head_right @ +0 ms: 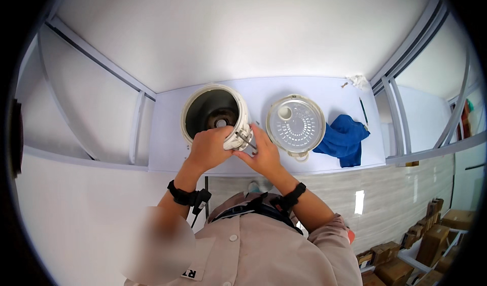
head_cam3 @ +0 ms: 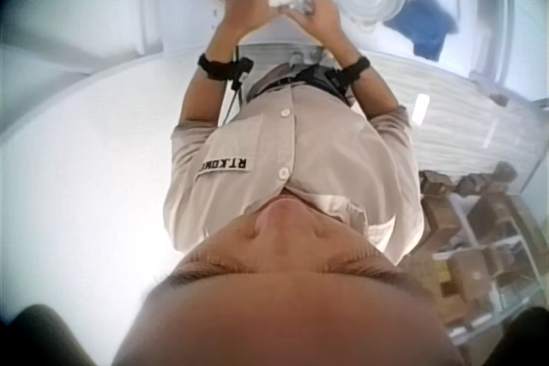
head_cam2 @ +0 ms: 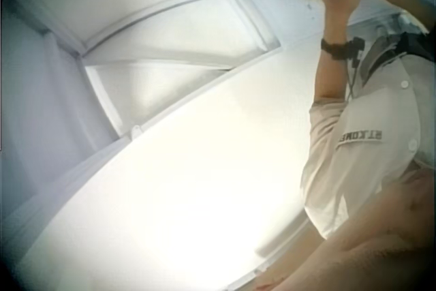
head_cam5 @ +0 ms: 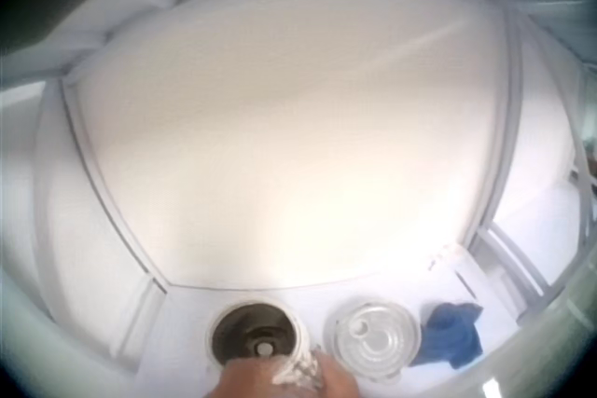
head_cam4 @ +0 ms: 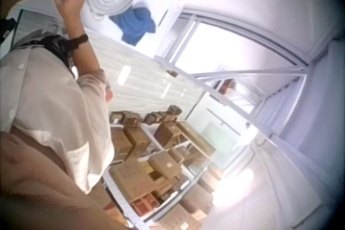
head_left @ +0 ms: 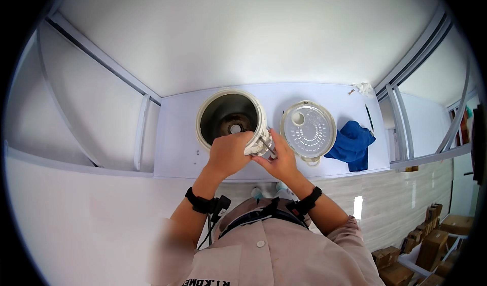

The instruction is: The person uses a screwdriver to remove screws from the base of a white appliance, then detaches the bottom cover to expose the internal wiring.

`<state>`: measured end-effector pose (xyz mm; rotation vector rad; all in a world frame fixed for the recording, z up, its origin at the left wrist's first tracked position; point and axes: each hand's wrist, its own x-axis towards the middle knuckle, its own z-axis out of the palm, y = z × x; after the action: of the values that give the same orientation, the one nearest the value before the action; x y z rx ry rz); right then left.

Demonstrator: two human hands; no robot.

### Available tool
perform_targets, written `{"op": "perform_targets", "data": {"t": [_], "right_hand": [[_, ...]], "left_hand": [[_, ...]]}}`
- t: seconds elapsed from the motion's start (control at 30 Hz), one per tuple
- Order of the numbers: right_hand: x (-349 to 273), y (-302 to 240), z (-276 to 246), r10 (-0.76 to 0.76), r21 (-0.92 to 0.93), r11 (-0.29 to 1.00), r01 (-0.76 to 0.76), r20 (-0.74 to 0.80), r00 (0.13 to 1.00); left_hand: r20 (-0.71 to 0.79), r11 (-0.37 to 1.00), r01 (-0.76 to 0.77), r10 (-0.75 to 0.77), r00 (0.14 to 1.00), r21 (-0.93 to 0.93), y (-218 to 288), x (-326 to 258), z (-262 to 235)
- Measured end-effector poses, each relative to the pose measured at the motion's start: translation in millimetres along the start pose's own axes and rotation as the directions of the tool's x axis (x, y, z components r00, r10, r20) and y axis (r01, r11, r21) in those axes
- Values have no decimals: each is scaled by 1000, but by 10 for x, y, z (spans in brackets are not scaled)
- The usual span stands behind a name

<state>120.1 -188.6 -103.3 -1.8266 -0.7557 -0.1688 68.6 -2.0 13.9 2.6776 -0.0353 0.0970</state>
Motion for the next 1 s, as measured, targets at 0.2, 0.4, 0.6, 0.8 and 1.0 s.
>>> {"op": "perform_targets", "data": {"t": [0.2, 0.4, 0.6, 0.8, 1.0], "right_hand": [[35, -5, -23, 65, -10, 998, -65, 60, 996], [101, 102, -13, 100, -38, 995, -97, 87, 991], [76, 211, 69, -86, -54, 995, 84, -34, 996], [25, 91, 79, 7, 63, 998, -5, -37, 999], [-20, 36, 102, 47, 42, 998, -45, -54, 997]], "left_hand": [[-12, 999, -30, 30, 999, 11, -36, -23, 42], [-31, 1000, -25, 24, 999, -13, -47, -28, 55], [-11, 1000, -8, 9, 1000, 26, -12, -9, 13], [3, 999, -18, 18, 1000, 45, -46, -23, 13], [15, 999, -1, 0, 1000, 44, -30, -11, 18]]}}
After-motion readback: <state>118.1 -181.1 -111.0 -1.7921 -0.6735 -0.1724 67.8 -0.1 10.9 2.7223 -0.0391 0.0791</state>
